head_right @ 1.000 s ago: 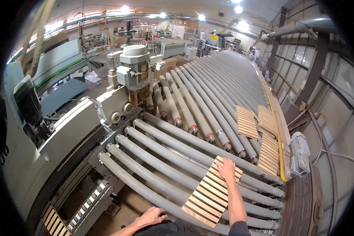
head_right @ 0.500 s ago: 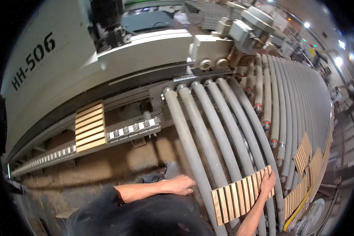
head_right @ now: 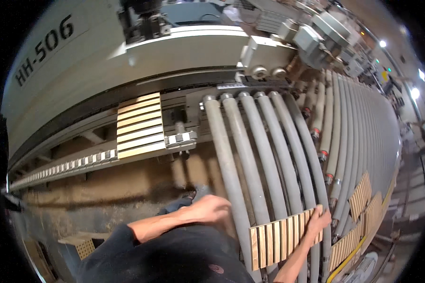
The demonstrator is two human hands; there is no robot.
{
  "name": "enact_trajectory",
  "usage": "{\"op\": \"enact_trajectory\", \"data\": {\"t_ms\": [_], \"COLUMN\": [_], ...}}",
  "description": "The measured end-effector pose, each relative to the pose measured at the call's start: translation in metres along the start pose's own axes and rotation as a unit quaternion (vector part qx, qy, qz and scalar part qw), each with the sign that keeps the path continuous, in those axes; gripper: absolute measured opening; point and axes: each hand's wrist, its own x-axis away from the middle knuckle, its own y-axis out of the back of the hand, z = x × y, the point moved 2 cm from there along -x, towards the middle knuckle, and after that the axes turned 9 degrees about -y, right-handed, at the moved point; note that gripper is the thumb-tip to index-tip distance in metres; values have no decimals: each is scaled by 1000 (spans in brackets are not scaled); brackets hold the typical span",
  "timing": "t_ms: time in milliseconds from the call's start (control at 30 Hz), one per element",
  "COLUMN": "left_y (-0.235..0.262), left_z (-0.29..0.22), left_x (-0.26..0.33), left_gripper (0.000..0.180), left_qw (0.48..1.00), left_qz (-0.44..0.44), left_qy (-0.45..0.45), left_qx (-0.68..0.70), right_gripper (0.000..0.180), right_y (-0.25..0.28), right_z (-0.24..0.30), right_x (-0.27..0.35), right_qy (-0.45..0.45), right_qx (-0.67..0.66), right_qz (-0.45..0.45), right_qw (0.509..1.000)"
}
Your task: The person feeds slatted wooden panels into an edge-banding machine, retrieves the processed panels from conveyor rollers, and stacks them onto a pallet by hand.
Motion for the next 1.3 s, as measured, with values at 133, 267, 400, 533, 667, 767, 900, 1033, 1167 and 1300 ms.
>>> {"op": "enact_trajectory", "data": {"t_ms": [133, 267, 400, 533, 667, 767, 900, 1033, 1167, 1300], "left_y": [43, 114, 179, 195, 181, 171, 161, 148, 135, 123], "left_z": [13, 29, 50, 88, 99, 92, 94, 89, 91, 87], "left_x": [7, 15, 27, 10, -32, -52, -74, -109, -143, -180], "left_gripper": [33, 43, 57, 60, 64, 63, 54, 53, 52, 50], "left_qw": [969, 860, 772, 790, 841, 858, 876, 886, 889, 908], "left_qz": [-243, -483, -560, -555, -494, -476, -452, -433, -427, -396], "left_qy": [23, -8, 25, 32, 82, 69, 36, -19, -40, -44], "left_qx": [44, -166, -298, -258, -207, -182, -163, -167, -159, -129], "right_gripper": [53, 53, 55, 62, 67, 68, 65, 58, 51, 46], "right_y": [-6, -12, -37, -66, -96, -118, -117, -128, -134, -152], "right_z": [72, 182, 280, 356, 408, 440, 464, 457, 447, 427], "right_x": [0, 12, 23, 31, 35, 40, 46, 29, 7, -22], "right_qy": [51, 91, 133, 214, 285, 301, 290, 278, 281, 263], "right_qx": [-101, -198, -260, -280, -277, -264, -244, -214, -168, -150], "right_qz": [13, 96, 155, 165, 153, 189, 216, 188, 141, 113], "right_qw": [993, 971, 944, 921, 905, 897, 900, 917, 934, 946]}}
